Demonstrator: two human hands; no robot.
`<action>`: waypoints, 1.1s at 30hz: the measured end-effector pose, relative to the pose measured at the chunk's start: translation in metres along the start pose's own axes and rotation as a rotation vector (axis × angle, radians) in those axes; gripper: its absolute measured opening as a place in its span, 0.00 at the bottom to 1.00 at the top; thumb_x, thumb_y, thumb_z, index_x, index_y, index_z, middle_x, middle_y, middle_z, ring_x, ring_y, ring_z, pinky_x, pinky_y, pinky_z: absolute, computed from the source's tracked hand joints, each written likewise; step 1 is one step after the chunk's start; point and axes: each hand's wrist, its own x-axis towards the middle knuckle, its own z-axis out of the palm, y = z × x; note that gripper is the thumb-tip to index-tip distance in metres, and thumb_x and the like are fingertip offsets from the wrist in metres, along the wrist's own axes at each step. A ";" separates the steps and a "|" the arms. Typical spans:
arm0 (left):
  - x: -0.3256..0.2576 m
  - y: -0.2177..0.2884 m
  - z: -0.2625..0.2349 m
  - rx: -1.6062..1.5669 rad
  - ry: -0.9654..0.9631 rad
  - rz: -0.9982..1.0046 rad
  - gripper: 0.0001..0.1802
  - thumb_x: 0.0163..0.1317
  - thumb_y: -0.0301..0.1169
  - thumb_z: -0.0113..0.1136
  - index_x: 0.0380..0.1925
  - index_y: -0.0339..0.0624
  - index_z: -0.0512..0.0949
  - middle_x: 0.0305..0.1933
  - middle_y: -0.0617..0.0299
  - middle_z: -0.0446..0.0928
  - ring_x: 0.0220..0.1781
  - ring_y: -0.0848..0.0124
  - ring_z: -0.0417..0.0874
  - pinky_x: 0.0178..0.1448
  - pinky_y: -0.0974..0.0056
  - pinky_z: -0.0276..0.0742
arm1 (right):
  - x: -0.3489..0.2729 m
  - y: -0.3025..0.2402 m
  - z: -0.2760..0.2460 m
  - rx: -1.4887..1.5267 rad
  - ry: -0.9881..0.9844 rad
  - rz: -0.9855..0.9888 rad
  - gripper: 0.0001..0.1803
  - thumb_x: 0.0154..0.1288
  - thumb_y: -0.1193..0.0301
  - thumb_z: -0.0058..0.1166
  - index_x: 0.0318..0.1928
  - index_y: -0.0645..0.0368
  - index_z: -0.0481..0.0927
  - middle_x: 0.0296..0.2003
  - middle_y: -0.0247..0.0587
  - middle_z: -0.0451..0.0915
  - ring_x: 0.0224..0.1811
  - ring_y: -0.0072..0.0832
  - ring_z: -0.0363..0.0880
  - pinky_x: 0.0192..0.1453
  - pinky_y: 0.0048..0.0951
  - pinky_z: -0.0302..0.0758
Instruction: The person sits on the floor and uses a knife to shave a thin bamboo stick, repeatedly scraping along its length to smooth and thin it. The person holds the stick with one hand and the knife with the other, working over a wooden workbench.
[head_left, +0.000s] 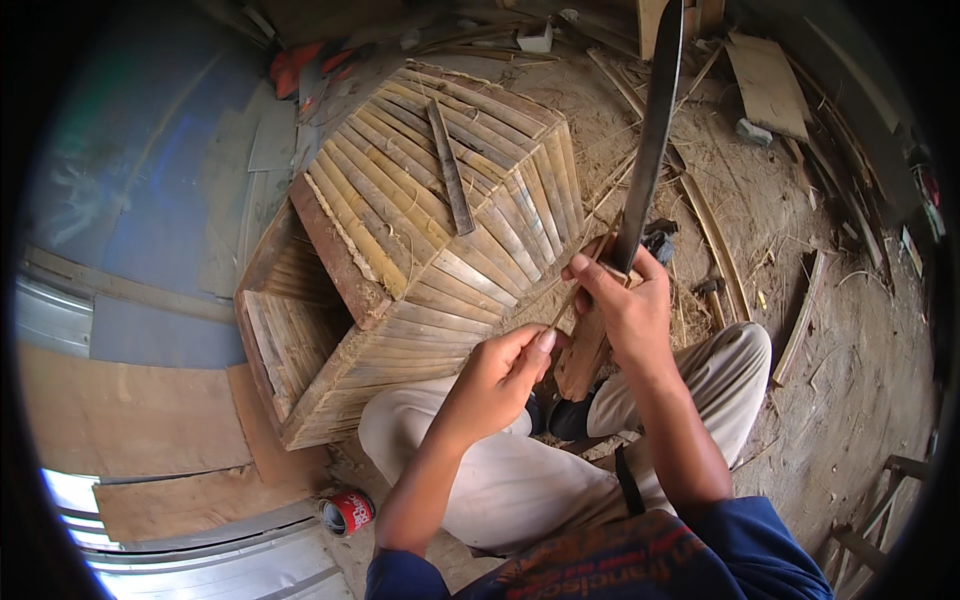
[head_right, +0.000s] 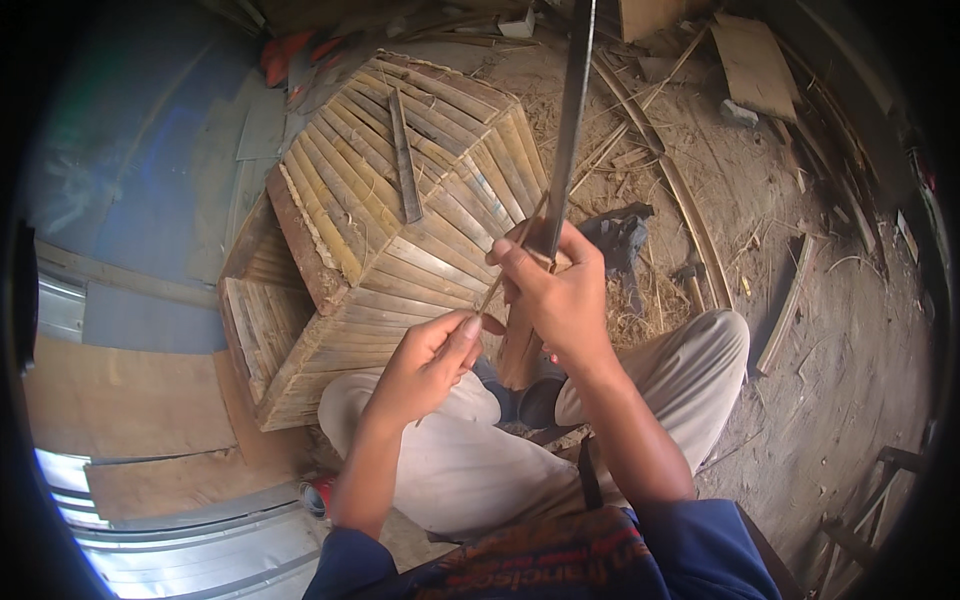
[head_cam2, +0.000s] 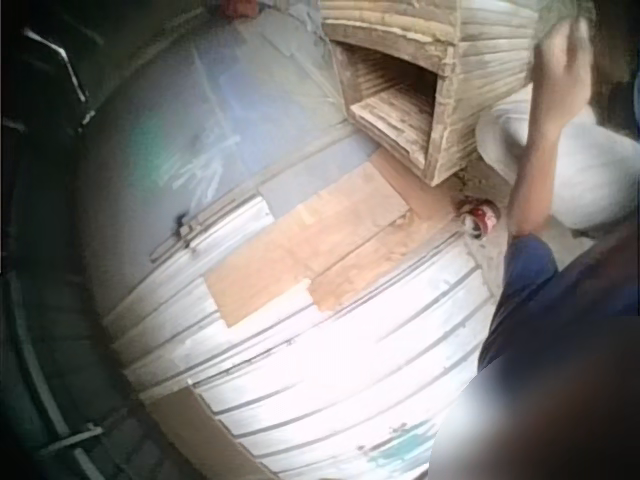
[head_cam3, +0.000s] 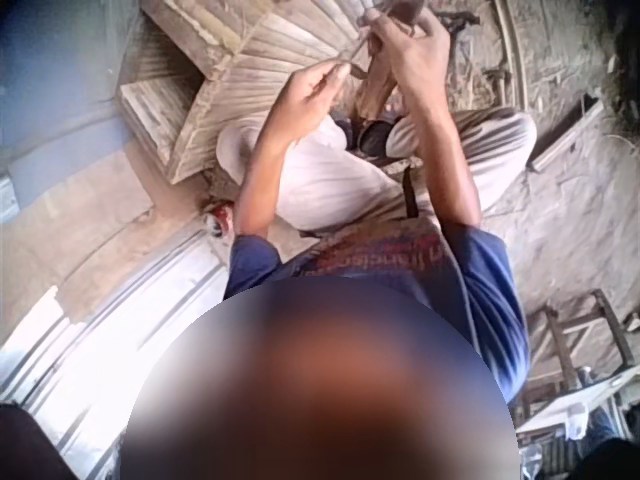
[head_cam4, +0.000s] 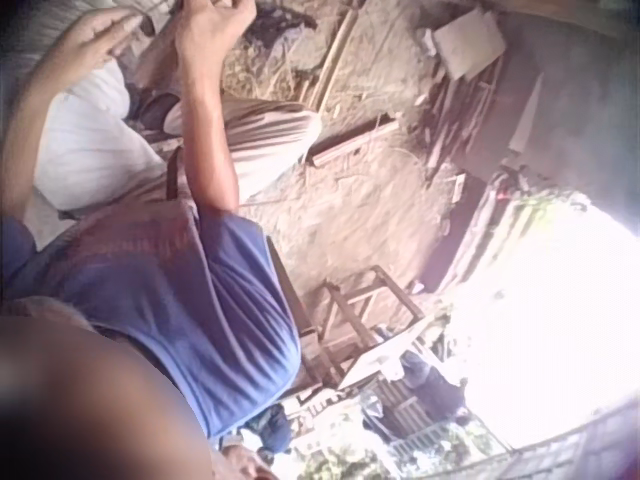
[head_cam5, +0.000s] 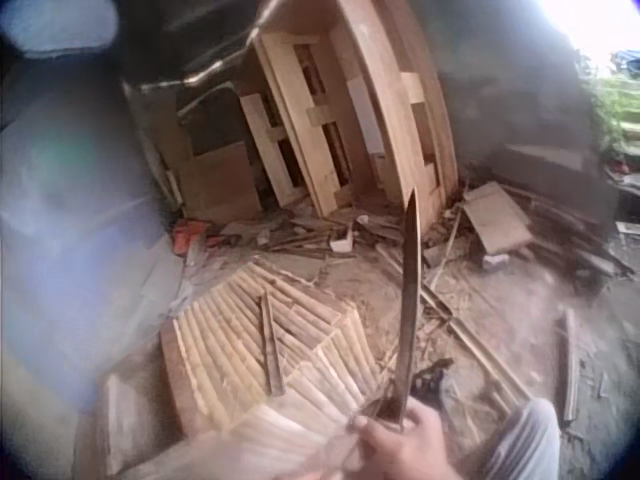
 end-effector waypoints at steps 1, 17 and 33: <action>-0.006 -0.003 -0.001 0.034 -0.028 0.006 0.19 0.82 0.40 0.47 0.46 0.36 0.81 0.25 0.73 0.64 0.28 0.83 0.63 0.31 0.71 0.61 | 0.001 0.001 -0.006 0.028 0.042 -0.005 0.09 0.68 0.72 0.66 0.41 0.63 0.81 0.32 0.39 0.85 0.24 0.20 0.77 0.29 0.23 0.74; -0.076 -0.018 -0.035 -0.181 0.537 0.457 0.09 0.74 0.28 0.61 0.46 0.31 0.80 0.34 0.59 0.81 0.33 0.76 0.79 0.39 0.71 0.77 | 0.010 0.034 -0.051 0.515 0.211 0.008 0.10 0.70 0.73 0.62 0.46 0.63 0.76 0.36 0.42 0.82 0.32 0.26 0.79 0.34 0.29 0.77; -0.053 0.060 -0.073 -0.480 0.752 1.320 0.12 0.81 0.41 0.47 0.38 0.48 0.68 0.31 0.68 0.65 0.31 0.75 0.66 0.40 0.66 0.67 | -0.064 0.094 0.023 0.362 -0.113 0.529 0.21 0.79 0.50 0.52 0.42 0.57 0.73 0.35 0.43 0.81 0.24 0.25 0.76 0.29 0.29 0.77</action>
